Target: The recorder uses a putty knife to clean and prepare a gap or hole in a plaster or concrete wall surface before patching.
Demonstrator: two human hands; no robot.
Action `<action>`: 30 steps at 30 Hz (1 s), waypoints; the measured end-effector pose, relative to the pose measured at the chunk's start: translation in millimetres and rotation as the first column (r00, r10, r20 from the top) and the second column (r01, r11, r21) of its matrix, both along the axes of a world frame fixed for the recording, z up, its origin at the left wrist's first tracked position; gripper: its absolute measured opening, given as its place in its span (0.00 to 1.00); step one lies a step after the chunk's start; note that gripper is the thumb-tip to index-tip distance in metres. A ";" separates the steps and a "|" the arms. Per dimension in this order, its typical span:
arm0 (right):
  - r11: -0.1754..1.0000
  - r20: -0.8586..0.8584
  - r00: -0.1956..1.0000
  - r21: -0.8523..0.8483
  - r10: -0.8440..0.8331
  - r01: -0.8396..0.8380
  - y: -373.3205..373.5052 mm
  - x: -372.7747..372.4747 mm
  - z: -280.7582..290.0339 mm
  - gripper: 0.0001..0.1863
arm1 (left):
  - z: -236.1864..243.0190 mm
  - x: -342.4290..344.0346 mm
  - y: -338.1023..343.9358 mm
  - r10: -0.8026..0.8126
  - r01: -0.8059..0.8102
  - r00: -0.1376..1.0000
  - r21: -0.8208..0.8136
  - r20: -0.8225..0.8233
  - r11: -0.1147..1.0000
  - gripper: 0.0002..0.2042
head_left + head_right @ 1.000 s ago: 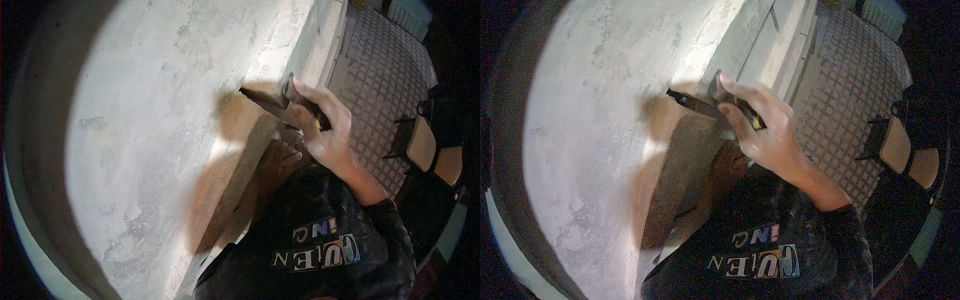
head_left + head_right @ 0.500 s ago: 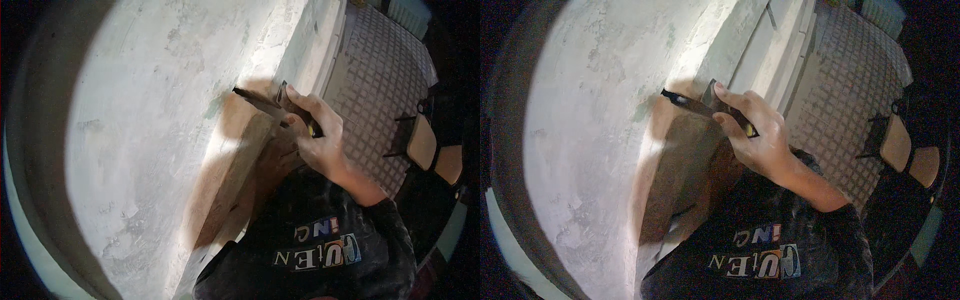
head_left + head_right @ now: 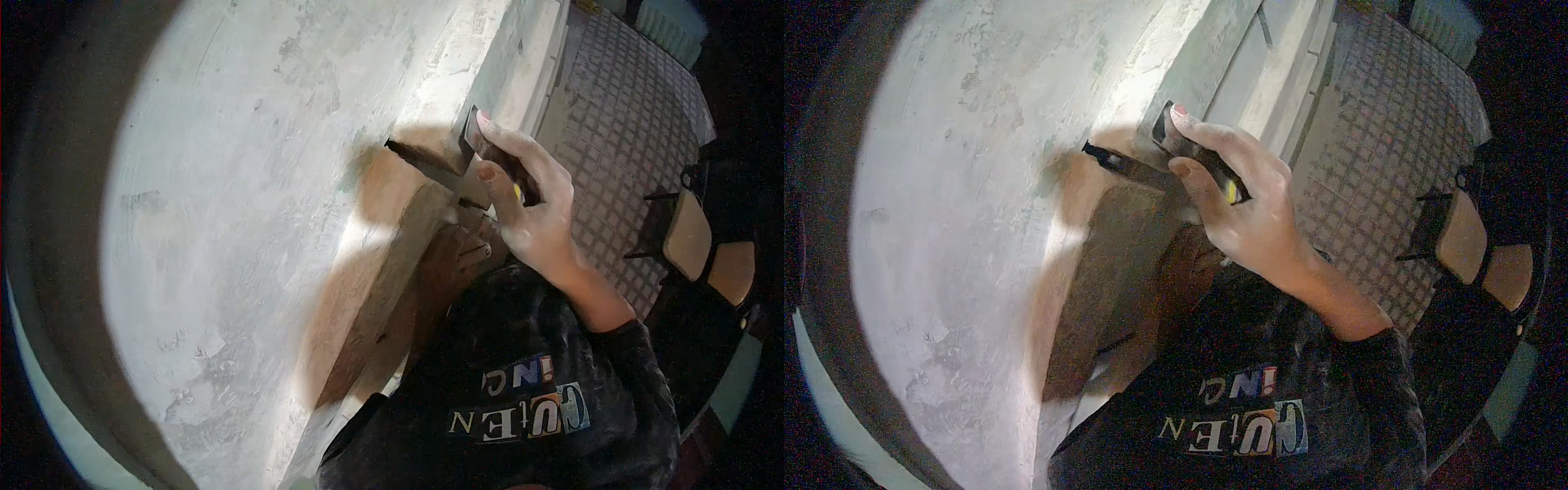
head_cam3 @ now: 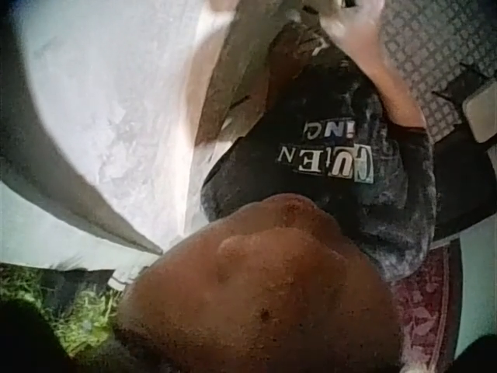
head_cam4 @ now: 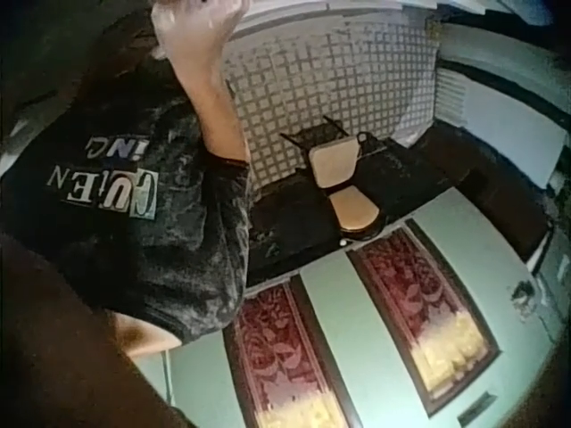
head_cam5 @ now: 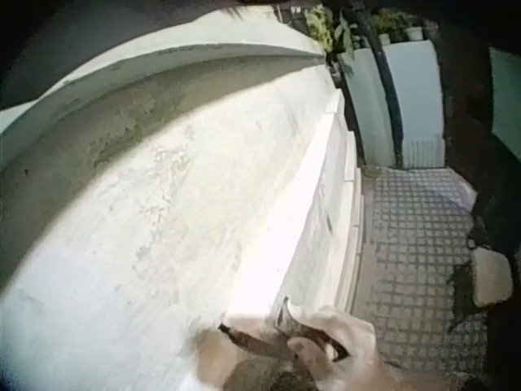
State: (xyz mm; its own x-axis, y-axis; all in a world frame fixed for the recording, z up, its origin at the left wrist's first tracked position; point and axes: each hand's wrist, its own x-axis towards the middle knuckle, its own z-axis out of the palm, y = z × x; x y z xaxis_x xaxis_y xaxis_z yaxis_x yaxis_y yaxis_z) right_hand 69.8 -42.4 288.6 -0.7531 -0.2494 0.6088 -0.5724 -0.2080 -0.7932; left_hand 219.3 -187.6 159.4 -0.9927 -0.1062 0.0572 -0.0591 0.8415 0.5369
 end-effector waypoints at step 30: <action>0.998 -0.039 0.998 0.036 -0.055 0.056 -2.1 -4.1 9.8 0.19 | 8.4 -8.5 -9.2 -0.306 0.221 0.922 -0.326 -0.237 0.919 0.16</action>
